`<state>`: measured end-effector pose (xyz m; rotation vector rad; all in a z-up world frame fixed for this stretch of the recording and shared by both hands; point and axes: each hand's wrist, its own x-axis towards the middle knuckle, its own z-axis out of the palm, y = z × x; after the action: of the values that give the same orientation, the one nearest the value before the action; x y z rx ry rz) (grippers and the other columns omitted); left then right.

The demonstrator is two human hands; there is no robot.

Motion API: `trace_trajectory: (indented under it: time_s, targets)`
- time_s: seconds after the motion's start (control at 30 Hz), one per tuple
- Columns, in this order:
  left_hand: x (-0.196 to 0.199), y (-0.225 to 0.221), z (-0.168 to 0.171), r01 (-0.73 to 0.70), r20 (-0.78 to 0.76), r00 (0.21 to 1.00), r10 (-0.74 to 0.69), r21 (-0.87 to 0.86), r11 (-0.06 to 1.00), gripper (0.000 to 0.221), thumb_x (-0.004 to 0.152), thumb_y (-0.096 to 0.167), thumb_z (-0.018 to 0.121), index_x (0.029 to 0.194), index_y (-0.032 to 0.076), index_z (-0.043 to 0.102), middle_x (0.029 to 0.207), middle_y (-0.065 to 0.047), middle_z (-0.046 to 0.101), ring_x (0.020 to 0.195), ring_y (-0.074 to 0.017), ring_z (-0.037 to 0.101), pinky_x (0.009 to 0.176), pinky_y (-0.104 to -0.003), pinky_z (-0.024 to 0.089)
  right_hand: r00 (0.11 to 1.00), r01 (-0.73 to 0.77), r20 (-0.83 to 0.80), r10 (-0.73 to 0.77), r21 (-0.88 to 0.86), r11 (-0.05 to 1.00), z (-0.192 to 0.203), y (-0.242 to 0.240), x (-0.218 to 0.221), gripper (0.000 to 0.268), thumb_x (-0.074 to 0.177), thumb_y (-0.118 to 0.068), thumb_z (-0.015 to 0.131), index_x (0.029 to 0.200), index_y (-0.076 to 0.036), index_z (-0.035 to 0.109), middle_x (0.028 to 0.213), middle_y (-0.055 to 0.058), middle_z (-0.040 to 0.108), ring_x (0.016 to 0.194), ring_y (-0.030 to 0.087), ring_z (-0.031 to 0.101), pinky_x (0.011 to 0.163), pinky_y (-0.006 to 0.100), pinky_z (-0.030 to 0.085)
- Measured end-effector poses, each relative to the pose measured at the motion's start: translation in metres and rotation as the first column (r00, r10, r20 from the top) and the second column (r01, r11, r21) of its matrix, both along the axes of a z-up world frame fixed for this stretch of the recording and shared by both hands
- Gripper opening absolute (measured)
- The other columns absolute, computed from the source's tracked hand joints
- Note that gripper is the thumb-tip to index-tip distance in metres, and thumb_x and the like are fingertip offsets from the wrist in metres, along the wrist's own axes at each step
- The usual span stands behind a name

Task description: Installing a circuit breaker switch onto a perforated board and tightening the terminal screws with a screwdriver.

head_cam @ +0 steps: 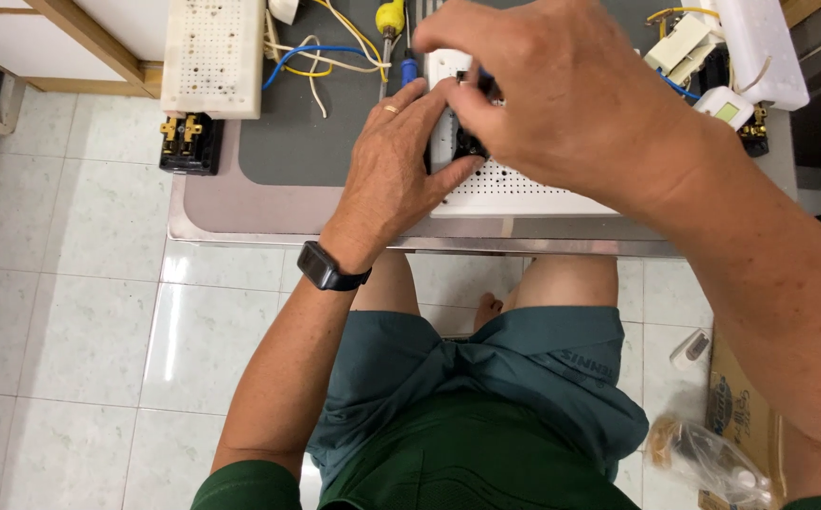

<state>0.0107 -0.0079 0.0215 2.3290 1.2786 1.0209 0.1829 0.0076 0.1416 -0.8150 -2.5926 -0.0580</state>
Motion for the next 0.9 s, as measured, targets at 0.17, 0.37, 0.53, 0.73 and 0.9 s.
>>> trace_trajectory:
  time_s: [0.17,0.37,0.53,0.73,0.9]
  targets:
    - [-0.005,0.006,-0.02,-0.047,-0.03,0.998,0.05,0.082,0.996,0.066,0.086,0.033,0.08,0.137,0.007,0.046,0.133,-0.011,0.062,0.132,-0.0421,0.048,0.104,-0.05,0.039,0.992,0.086,0.078,-0.095,0.11,0.99,0.003,0.0,-0.001,0.026,0.098,-0.018,0.072,0.123,-0.01,0.07,0.086,0.006,0.07,0.075,0.031,0.067,0.058,0.044,0.047]
    - [-0.008,0.002,-0.02,-0.038,-0.021,0.999,0.04,0.059,0.998,0.073,0.091,0.037,0.077,0.144,0.007,0.037,0.14,-0.011,0.058,0.137,-0.039,0.046,0.107,-0.051,0.04,0.96,0.162,0.23,-0.16,0.012,0.987,-0.003,0.002,0.008,0.022,0.091,-0.02,0.071,0.109,-0.008,0.066,0.104,0.009,0.068,0.101,0.033,0.064,0.086,0.047,0.049]
    - [-0.007,0.0,-0.018,-0.04,-0.015,0.999,0.04,0.045,0.998,0.071,0.092,0.038,0.074,0.144,0.012,0.034,0.136,-0.008,0.061,0.137,-0.0398,0.046,0.106,-0.052,0.04,0.92,0.246,0.239,-0.311,0.268,0.932,-0.011,-0.004,0.002,0.02,0.108,-0.041,0.07,0.116,-0.023,0.073,0.069,0.003,0.063,0.071,0.028,0.066,0.055,0.039,0.049]
    - [-0.008,0.001,-0.022,-0.037,-0.015,0.999,0.038,0.07,0.997,0.068,0.093,0.037,0.074,0.143,0.012,0.034,0.136,-0.009,0.061,0.138,-0.0401,0.046,0.106,-0.053,0.042,0.922,0.253,0.265,-0.284,0.143,0.957,0.0,-0.012,-0.006,0.028,0.098,-0.019,0.061,0.125,-0.015,0.066,0.067,0.005,0.064,0.059,0.028,0.063,0.052,0.041,0.047]
    - [-0.008,0.002,-0.024,-0.042,-0.02,0.999,0.044,0.075,0.996,0.07,0.093,0.038,0.075,0.144,0.011,0.035,0.138,-0.009,0.06,0.138,-0.0391,0.046,0.108,-0.052,0.041,0.949,0.253,0.166,-0.269,0.111,0.961,-0.007,-0.006,0.0,0.017,0.102,-0.018,0.065,0.118,-0.016,0.069,0.065,0.0,0.061,0.058,0.028,0.058,0.057,0.041,0.046]
